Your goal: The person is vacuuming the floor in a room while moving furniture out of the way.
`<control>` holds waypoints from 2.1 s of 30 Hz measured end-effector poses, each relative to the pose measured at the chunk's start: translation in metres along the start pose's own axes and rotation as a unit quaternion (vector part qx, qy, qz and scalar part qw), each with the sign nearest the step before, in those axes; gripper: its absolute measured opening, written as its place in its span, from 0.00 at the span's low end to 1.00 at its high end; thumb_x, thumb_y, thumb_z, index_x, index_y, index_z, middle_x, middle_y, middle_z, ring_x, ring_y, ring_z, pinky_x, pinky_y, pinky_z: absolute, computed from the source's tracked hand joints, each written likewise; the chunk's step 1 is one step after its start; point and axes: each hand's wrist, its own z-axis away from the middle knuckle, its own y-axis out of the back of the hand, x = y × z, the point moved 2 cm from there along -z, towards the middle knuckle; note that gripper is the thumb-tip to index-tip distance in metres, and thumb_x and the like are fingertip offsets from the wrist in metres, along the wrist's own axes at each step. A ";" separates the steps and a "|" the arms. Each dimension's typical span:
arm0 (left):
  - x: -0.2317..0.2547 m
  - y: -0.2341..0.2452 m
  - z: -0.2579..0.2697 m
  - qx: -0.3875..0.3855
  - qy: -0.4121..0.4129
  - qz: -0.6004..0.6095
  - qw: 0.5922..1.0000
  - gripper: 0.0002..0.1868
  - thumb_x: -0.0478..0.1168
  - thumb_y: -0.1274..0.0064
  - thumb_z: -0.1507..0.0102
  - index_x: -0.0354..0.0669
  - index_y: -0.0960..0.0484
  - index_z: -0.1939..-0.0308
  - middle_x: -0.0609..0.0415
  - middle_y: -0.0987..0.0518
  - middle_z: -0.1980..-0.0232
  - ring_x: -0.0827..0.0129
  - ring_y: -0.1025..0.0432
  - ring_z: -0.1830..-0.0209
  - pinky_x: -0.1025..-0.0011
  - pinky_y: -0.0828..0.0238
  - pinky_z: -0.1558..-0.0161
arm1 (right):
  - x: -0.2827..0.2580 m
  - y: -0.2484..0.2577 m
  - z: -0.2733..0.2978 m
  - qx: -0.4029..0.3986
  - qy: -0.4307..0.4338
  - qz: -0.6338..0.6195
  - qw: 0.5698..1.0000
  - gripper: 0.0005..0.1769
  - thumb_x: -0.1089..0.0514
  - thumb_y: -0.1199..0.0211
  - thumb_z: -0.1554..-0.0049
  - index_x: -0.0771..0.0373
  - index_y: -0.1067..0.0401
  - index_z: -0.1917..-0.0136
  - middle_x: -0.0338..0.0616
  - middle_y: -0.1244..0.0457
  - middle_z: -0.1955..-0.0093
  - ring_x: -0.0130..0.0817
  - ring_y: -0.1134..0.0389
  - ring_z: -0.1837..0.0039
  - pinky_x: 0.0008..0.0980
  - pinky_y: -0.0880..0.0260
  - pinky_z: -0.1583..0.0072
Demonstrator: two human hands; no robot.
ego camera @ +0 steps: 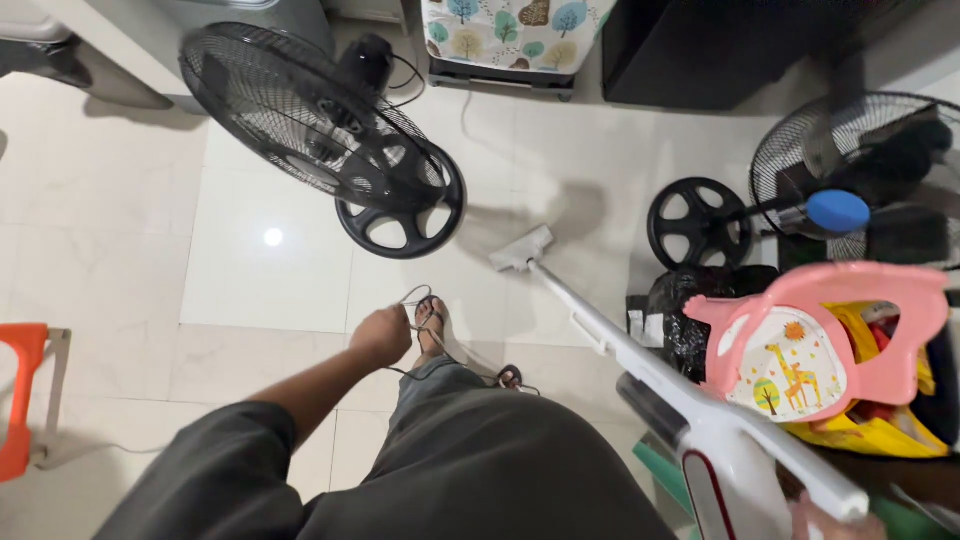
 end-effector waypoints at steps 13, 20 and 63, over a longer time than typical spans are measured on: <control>-0.022 0.035 0.031 0.025 0.069 0.162 0.984 0.15 0.44 0.58 0.35 0.39 0.23 0.52 0.35 0.18 0.57 0.41 0.24 0.54 0.50 0.29 0.50 | -0.258 -0.408 -0.074 -0.103 -0.034 -0.108 0.988 0.07 0.65 0.40 0.47 0.71 0.32 0.57 0.47 0.39 0.70 0.39 0.38 0.72 0.42 0.38 0.69; 0.015 0.048 0.025 -0.003 0.037 0.145 0.989 0.17 0.46 0.57 0.34 0.39 0.22 0.49 0.35 0.18 0.56 0.42 0.23 0.53 0.51 0.29 0.48 | -0.289 -0.525 -0.095 -0.130 -0.063 -0.178 0.973 0.07 0.64 0.39 0.48 0.67 0.33 0.56 0.45 0.39 0.68 0.38 0.36 0.71 0.42 0.32 0.67; 0.071 0.051 0.090 0.090 -0.164 0.120 0.975 0.12 0.45 0.54 0.32 0.46 0.21 0.51 0.40 0.17 0.67 0.42 0.24 0.68 0.49 0.29 0.63 | -0.226 -0.478 -0.084 -0.043 0.259 0.189 0.946 0.24 0.53 0.28 0.53 0.76 0.25 0.51 0.66 0.31 0.56 0.60 0.28 0.52 0.48 0.27 0.49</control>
